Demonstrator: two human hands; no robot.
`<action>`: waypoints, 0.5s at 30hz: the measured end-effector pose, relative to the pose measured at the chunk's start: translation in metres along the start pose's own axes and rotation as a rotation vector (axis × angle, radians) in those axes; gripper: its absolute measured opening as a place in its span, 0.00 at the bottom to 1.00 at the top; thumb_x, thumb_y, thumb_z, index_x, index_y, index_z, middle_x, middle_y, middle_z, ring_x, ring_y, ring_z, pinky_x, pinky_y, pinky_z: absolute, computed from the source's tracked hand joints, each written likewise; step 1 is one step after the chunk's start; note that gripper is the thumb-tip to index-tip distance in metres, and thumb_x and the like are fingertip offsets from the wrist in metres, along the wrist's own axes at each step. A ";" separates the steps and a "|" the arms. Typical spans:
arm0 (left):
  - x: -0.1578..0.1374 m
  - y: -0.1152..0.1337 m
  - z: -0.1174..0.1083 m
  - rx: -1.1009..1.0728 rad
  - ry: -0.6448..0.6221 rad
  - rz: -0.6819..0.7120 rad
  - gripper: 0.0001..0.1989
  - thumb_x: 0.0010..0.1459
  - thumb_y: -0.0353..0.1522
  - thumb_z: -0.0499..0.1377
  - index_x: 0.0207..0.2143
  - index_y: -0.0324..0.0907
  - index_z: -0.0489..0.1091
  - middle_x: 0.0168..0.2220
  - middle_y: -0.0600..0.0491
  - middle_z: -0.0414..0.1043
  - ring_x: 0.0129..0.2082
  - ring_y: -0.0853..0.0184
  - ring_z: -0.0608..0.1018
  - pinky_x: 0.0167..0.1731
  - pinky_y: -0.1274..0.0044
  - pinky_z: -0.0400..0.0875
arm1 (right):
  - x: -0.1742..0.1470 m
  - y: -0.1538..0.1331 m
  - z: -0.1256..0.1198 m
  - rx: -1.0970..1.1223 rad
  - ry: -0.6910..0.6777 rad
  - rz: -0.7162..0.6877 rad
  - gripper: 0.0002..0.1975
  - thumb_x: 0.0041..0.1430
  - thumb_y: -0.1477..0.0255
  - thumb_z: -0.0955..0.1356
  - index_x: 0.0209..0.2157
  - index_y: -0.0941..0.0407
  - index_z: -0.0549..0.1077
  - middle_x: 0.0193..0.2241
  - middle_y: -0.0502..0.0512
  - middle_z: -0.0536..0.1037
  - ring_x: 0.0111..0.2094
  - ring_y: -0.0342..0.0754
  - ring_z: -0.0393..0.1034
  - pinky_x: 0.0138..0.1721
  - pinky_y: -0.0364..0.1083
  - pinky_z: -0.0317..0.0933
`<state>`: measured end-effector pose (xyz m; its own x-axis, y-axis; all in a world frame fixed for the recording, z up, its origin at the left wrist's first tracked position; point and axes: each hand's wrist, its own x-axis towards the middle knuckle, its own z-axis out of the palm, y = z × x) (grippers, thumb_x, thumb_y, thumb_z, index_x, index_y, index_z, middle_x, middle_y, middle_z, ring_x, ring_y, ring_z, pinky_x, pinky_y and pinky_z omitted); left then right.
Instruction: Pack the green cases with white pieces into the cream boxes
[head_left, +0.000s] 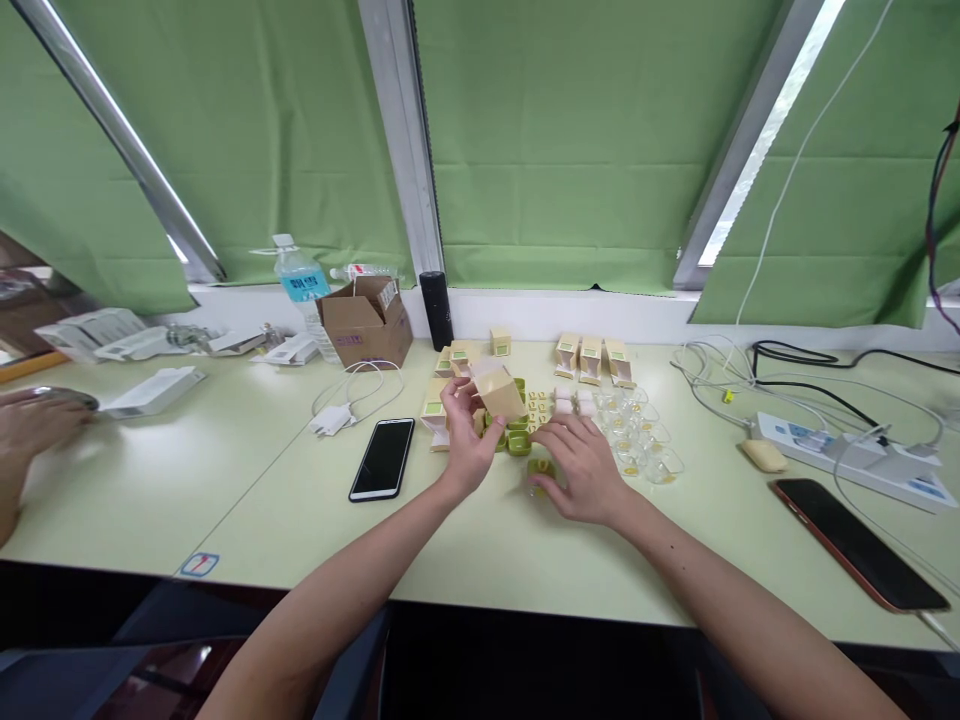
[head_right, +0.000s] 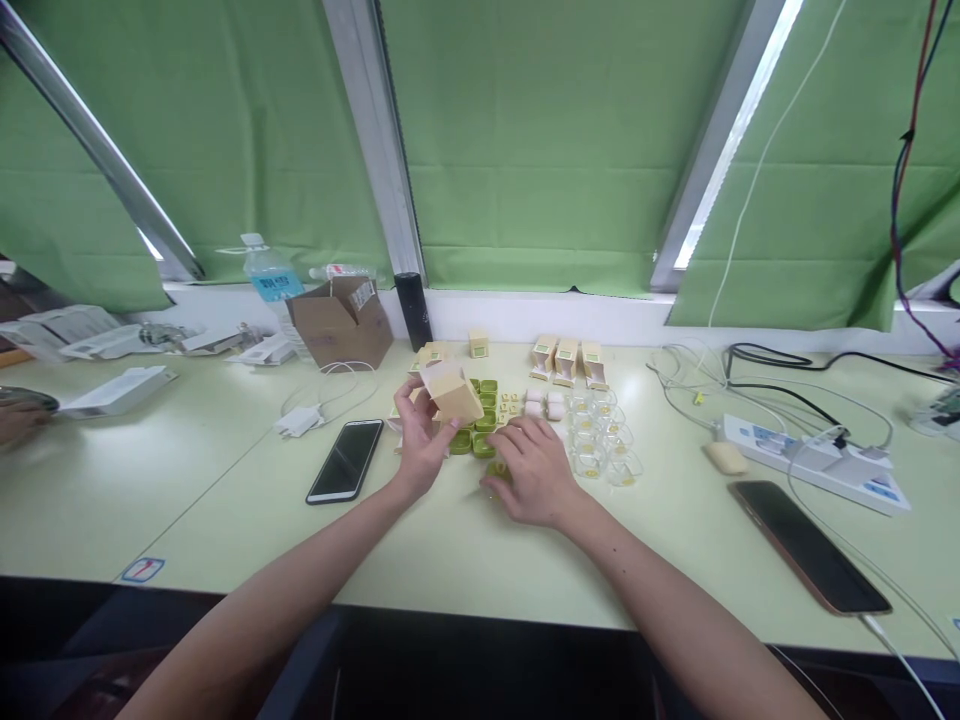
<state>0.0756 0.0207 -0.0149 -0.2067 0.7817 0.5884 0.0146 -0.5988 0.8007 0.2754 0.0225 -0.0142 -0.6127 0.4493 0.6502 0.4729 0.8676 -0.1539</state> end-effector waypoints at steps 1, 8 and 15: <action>0.002 0.000 -0.001 -0.034 -0.007 -0.014 0.33 0.58 0.42 0.66 0.57 0.53 0.49 0.55 0.48 0.64 0.50 0.62 0.73 0.50 0.69 0.69 | 0.001 -0.001 -0.001 -0.067 -0.076 0.014 0.22 0.59 0.63 0.72 0.53 0.55 0.73 0.45 0.63 0.78 0.48 0.64 0.68 0.48 0.61 0.61; 0.008 -0.003 -0.007 -0.110 -0.084 -0.042 0.38 0.55 0.45 0.68 0.60 0.54 0.48 0.56 0.47 0.66 0.51 0.60 0.74 0.48 0.70 0.71 | 0.005 -0.004 -0.008 -0.220 -0.344 0.081 0.25 0.54 0.56 0.75 0.48 0.57 0.74 0.37 0.63 0.81 0.44 0.62 0.68 0.45 0.57 0.56; 0.006 -0.006 -0.006 -0.110 -0.099 -0.050 0.39 0.54 0.45 0.68 0.60 0.53 0.49 0.55 0.48 0.66 0.51 0.60 0.74 0.50 0.69 0.69 | 0.006 0.000 -0.009 -0.114 -0.385 0.144 0.19 0.51 0.63 0.77 0.42 0.57 0.75 0.35 0.59 0.81 0.41 0.58 0.71 0.44 0.55 0.56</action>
<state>0.0683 0.0285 -0.0169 -0.1067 0.8214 0.5603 -0.1019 -0.5696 0.8156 0.2771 0.0233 -0.0034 -0.7170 0.6296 0.2991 0.6246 0.7709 -0.1253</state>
